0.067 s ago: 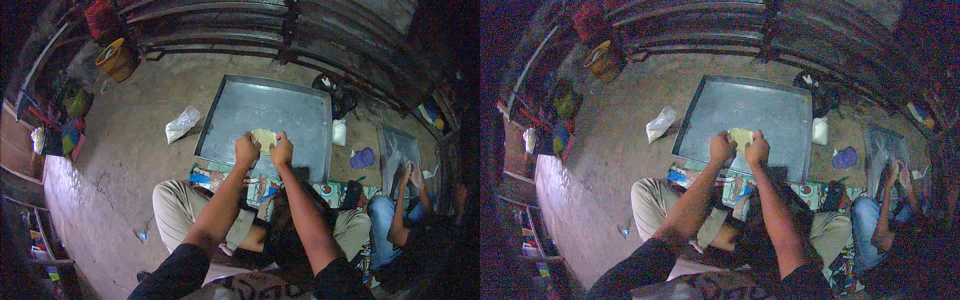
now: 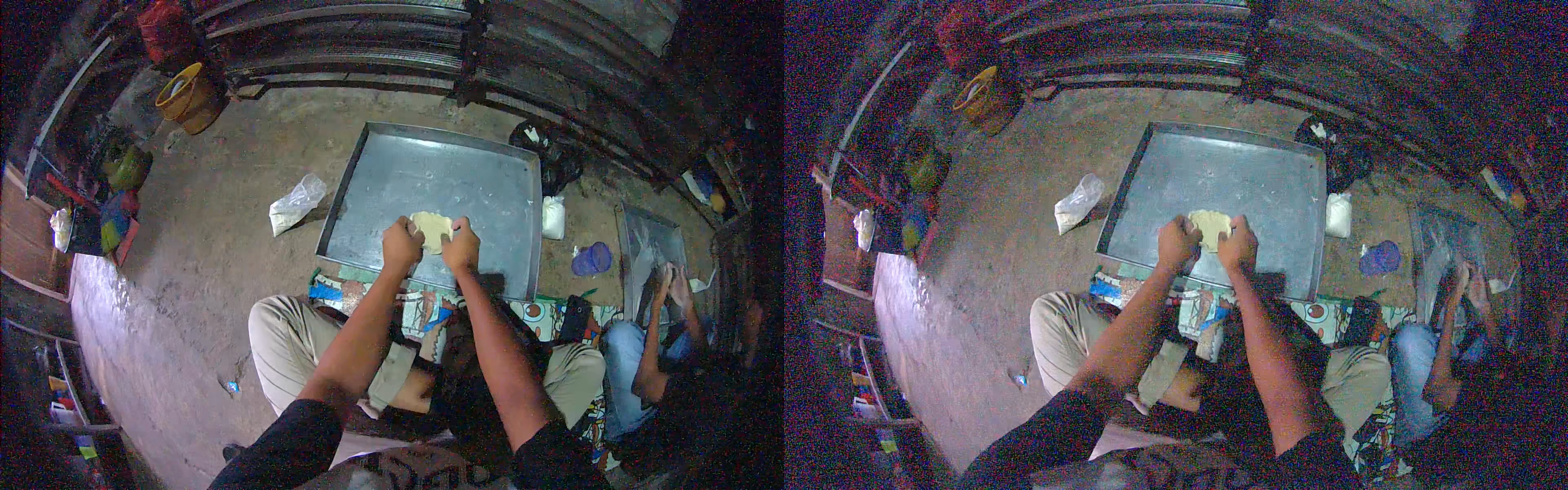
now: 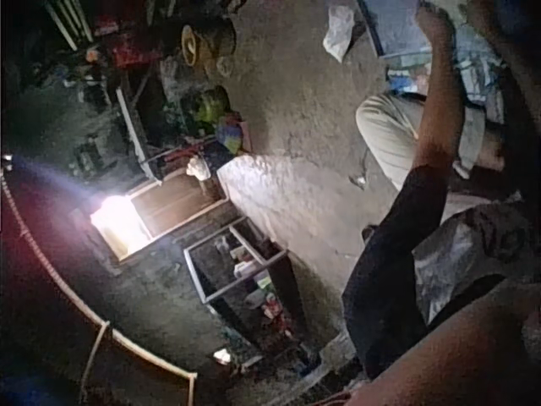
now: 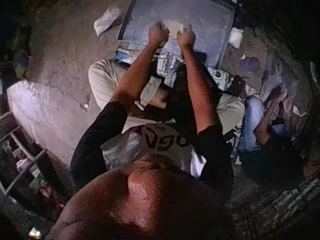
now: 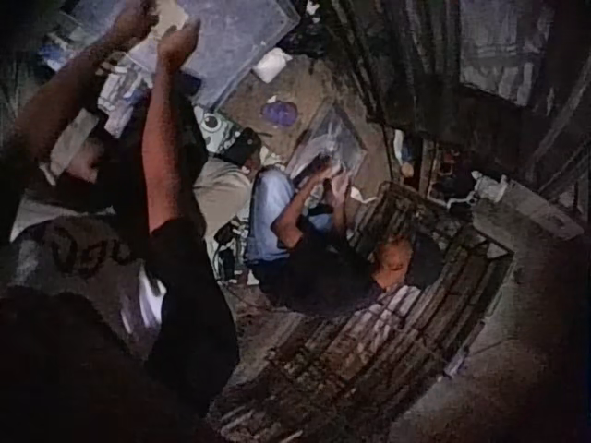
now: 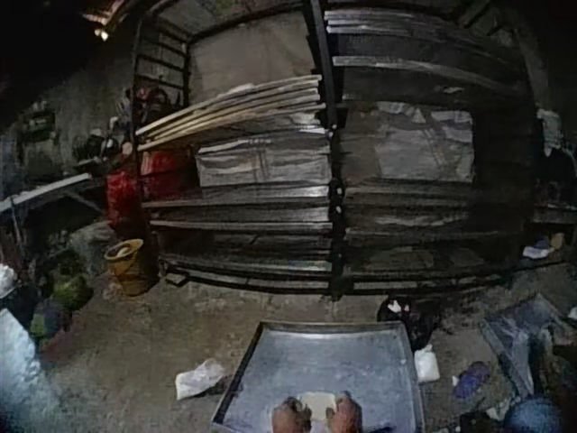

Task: The person shapes a piece of dough into a flattened circle by hand on a metal tray.

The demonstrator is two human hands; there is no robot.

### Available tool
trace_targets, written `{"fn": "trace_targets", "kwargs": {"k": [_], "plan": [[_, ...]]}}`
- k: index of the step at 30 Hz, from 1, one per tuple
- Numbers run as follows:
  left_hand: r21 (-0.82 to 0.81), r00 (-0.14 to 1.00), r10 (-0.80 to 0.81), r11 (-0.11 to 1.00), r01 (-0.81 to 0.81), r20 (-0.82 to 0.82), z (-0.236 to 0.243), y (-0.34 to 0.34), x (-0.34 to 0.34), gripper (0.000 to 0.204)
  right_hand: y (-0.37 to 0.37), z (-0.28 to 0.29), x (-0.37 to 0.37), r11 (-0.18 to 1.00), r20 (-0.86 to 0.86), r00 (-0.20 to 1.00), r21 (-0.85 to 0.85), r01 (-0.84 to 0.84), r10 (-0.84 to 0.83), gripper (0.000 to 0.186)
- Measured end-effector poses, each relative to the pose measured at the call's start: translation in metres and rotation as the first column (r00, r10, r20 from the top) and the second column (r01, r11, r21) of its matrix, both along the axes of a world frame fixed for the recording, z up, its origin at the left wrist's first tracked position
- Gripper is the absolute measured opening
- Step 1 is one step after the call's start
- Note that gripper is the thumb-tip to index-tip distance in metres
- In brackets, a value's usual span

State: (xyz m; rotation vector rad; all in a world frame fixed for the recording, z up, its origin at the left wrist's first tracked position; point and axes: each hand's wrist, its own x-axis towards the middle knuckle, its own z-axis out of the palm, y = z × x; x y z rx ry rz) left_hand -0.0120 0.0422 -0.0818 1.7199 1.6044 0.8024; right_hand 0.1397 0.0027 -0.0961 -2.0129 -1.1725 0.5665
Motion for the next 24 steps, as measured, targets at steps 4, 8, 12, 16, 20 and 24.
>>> {"fn": "trace_targets", "kwargs": {"k": [4,8,12,16,20,24], "plan": [[-0.177,0.995,-0.072,0.981,0.082,0.065,0.008,0.008,-0.018,0.044,-0.005,0.01,0.03,0.982,-0.236,0.965,-0.118,-0.148,0.117,0.051],[-0.114,0.914,-0.389,0.909,0.402,0.116,-0.022,0.025,-0.058,0.056,-0.01,0.045,0.018,0.844,0.151,0.843,0.078,-0.531,0.516,0.073],[-0.084,0.943,-0.332,0.94,0.33,-0.009,0.018,0.007,-0.026,0.078,-0.018,0.033,0.027,0.922,0.024,0.922,-0.018,-0.387,0.387,0.083],[-0.042,0.939,-0.338,0.941,0.336,-0.068,0.016,0.008,-0.03,0.067,-0.009,0.037,0.025,0.91,0.043,0.909,-0.009,-0.415,0.415,0.08],[0.059,0.957,-0.276,0.958,0.281,-0.086,0.018,0.005,-0.026,0.063,-0.005,0.03,0.036,0.911,0.142,0.917,0.129,-0.392,0.374,0.072],[0.226,0.927,-0.373,0.901,0.371,-0.034,0.007,0.008,-0.032,0.057,0.0,0.032,0.036,0.886,-0.018,0.887,0.049,-0.461,0.462,0.08]]}}
